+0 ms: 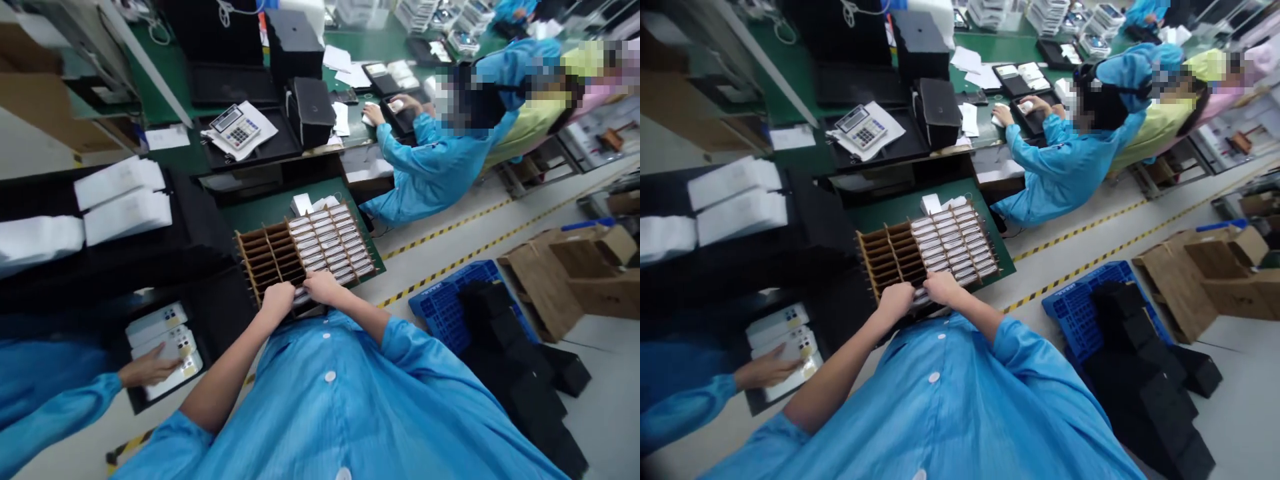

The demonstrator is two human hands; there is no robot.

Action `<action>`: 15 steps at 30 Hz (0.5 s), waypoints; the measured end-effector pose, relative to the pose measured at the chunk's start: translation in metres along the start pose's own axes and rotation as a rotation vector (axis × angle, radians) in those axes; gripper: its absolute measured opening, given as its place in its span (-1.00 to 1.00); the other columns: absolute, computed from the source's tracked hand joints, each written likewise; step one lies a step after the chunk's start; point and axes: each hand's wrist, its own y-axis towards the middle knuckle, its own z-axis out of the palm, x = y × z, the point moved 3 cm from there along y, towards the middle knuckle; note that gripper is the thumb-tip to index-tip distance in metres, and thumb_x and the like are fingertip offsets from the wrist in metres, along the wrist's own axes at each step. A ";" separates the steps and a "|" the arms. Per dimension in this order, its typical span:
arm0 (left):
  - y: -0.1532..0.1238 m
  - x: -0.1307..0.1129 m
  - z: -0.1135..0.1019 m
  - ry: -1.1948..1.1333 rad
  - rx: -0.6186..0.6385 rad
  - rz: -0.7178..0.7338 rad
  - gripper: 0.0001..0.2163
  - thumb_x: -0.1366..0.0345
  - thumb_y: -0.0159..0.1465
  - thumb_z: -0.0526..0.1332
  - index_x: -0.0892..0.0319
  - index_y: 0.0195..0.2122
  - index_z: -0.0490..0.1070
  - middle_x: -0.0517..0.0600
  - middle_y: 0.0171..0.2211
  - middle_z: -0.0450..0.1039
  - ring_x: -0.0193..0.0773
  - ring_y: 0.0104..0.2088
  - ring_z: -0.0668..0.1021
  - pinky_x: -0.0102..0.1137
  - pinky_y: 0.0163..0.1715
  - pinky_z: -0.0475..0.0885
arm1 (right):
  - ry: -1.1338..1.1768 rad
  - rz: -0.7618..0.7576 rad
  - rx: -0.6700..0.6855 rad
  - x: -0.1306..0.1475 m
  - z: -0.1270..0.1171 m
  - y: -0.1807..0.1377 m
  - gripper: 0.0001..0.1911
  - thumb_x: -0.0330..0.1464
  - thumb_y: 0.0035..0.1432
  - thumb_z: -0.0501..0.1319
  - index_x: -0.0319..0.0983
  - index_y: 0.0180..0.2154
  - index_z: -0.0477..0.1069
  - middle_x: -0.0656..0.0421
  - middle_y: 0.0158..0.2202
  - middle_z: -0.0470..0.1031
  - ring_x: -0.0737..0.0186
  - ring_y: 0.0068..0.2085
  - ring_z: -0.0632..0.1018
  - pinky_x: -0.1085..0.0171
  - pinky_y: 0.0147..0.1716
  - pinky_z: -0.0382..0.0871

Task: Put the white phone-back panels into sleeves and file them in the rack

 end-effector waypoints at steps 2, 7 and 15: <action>0.001 0.002 -0.001 -0.053 -0.119 0.013 -0.67 0.29 0.48 0.07 0.19 -0.15 0.68 0.20 -0.13 0.63 0.00 -0.03 0.66 -0.25 -0.03 0.53 | 0.181 0.067 -0.211 -0.026 -0.006 -0.020 -0.73 -0.29 0.47 0.18 -0.18 0.00 0.64 0.05 -0.06 0.67 0.10 -0.05 0.66 0.24 -0.05 0.48; 0.048 -0.011 -0.008 -0.259 -0.640 -0.081 -0.53 0.07 0.51 0.07 0.28 0.23 0.51 0.31 0.27 0.43 0.09 0.32 0.45 -0.11 0.34 0.35 | 0.553 0.289 -0.767 -0.163 -0.032 -0.067 -0.70 -0.25 0.41 0.19 -0.22 -0.07 0.66 0.03 -0.16 0.71 0.10 -0.18 0.66 0.20 -0.08 0.52; 0.110 -0.050 0.005 -0.158 -0.695 -0.493 -0.31 -0.06 0.51 0.04 0.36 0.49 0.16 0.42 0.53 0.02 0.27 0.57 -0.03 0.22 0.49 -0.07 | 0.680 0.566 -0.604 -0.431 -0.031 0.026 -0.62 -0.21 0.26 0.24 -0.29 -0.04 0.66 0.09 -0.35 0.67 0.10 -0.33 0.61 0.19 -0.16 0.51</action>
